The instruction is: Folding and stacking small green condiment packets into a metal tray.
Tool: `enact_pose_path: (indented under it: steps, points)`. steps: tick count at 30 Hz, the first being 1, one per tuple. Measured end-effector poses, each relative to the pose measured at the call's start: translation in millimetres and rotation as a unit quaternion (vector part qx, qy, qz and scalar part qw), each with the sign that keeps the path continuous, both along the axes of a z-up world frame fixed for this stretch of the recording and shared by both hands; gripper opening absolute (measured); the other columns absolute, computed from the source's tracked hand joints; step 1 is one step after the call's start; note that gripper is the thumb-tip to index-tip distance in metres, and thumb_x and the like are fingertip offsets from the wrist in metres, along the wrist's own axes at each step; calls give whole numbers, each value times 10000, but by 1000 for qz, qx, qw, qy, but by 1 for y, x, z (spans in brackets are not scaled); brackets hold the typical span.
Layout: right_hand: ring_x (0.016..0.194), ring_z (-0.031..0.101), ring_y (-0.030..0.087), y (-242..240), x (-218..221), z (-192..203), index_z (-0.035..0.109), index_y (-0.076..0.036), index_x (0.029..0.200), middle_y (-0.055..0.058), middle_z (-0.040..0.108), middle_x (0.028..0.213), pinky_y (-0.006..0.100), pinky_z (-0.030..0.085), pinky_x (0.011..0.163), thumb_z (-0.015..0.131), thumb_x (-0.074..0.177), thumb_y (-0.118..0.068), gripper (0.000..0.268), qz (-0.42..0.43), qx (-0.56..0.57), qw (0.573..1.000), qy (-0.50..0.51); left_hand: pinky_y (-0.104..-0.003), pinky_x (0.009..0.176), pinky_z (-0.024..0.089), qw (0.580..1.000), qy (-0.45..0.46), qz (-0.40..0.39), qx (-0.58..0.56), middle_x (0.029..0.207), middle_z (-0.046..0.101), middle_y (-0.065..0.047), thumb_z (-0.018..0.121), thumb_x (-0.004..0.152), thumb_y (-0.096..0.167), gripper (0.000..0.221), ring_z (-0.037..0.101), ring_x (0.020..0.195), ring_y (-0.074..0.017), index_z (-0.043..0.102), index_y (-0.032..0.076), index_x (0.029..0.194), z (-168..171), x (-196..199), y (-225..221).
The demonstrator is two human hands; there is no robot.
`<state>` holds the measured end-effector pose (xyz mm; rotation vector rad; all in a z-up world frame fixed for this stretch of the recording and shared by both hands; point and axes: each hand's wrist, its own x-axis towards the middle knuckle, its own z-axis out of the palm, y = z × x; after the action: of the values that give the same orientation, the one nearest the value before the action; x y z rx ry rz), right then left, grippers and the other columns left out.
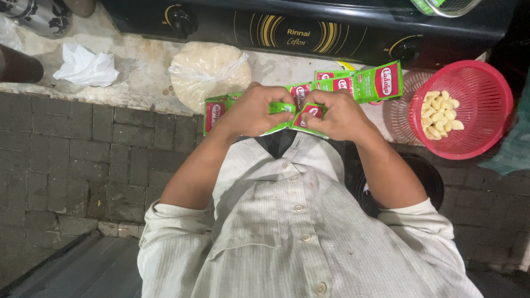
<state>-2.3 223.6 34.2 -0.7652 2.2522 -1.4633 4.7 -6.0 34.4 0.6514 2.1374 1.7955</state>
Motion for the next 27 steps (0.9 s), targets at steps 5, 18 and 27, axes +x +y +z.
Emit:
enact_pose_path:
  steps: [5,18,27]
  points:
    - [345,391,136,5,1,-4,690,38,890,129,595,532,259,355,397,687,805,42,85,-16,0,1000,-9,-278,578,446,998,29,14,-50,577,651,-64,757,778,78,124,574,507,-188,724,115,892,0,-5,-10]
    - [798,654,322,92,-23,47,699,21,985,198,691,893,390,487,819,766,877,-39,140,-131,29,978,159,-399,658,506,966,46,65,-247,647,665,-109,840,756,252,204,666,647,-344,749,258,939,-21,-1,-42]
    - [784,640,171,152,-139,89,648,-28,996,78,668,961,313,523,673,766,1015,1,123,-303,92,906,280,-443,717,491,954,155,9,-255,921,751,-63,741,852,229,210,666,776,-341,686,108,1015,-27,5,-31]
